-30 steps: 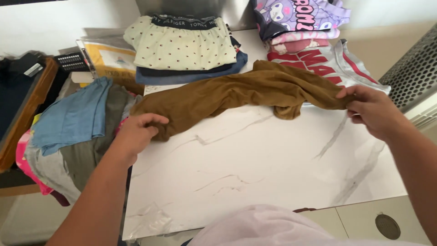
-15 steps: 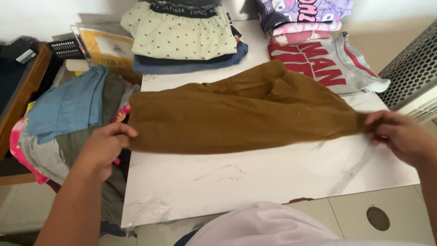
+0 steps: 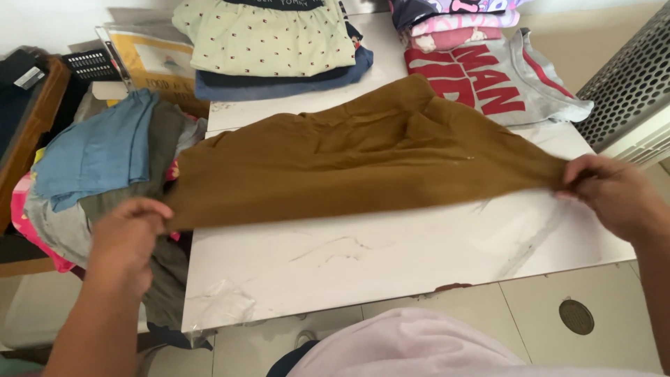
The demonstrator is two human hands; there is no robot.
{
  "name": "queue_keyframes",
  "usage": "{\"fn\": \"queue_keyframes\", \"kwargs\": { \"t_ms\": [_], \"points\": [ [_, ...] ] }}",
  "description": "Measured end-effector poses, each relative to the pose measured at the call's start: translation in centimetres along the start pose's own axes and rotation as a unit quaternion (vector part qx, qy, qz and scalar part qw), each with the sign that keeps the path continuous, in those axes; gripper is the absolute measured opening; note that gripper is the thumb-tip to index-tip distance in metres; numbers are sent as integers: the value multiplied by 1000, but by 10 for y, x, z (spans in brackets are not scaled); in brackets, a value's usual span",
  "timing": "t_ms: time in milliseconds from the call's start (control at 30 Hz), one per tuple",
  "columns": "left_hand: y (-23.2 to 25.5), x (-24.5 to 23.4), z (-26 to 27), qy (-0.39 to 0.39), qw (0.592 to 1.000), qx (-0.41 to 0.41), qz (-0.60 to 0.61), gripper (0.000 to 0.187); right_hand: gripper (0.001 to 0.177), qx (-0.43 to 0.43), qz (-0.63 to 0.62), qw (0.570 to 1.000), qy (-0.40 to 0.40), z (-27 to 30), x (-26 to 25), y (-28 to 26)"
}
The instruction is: The person folds a pair of patterned underwear, a purple graphic t-shirt, and a brown t-shirt by hand on a white table.
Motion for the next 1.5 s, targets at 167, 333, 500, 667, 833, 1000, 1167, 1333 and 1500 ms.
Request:
{"fn": "queue_keyframes", "kwargs": {
  "t_ms": [167, 333, 500, 667, 833, 1000, 1167, 1333, 1500],
  "points": [
    [32, 33, 46, 18, 984, -176, 2, 10, 25, -14, 74, 992, -100, 6, 15, -10],
    [1, 27, 21, -1, 999, -45, -5, 15, 18, -23, 111, 992, -63, 19, 33, -31],
    [17, 0, 43, 124, 977, 17, -172, 23, 19, -72, 39, 996, -31, 8, 14, 0],
    [-25, 9, 26, 14, 996, -67, -54, 19, 23, -57, 168, 981, -79, 29, 31, -30],
    [-3, 10, 40, 47, 985, -55, -158, 26, 19, -68, 155, 985, -40, 30, 29, -29],
    [-18, -29, 25, 75, 856, -10, -512, 37, 18, -96, 157, 983, -13, 34, 12, -19],
    [-12, -12, 27, 42, 727, 109, -676, 32, 20, 49, 346, 929, -123, 38, 20, -33],
    [78, 132, 51, -85, 864, 222, -444, 27, 16, 72, 435, 876, -197, 4, -7, -2],
    [83, 275, 76, -331, 888, 207, -244, 25, 9, 172, 480, 813, -282, 37, -6, -33]
  ]
}}
Point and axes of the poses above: each hand's wrist, its own z-axis away from the middle knuckle, its own x-axis out of the palm, y = z × x, the point moved 3 cm from there along -z, towards the middle knuckle, and after that the axes turned 3 degrees about z, right-handed, at the moved point
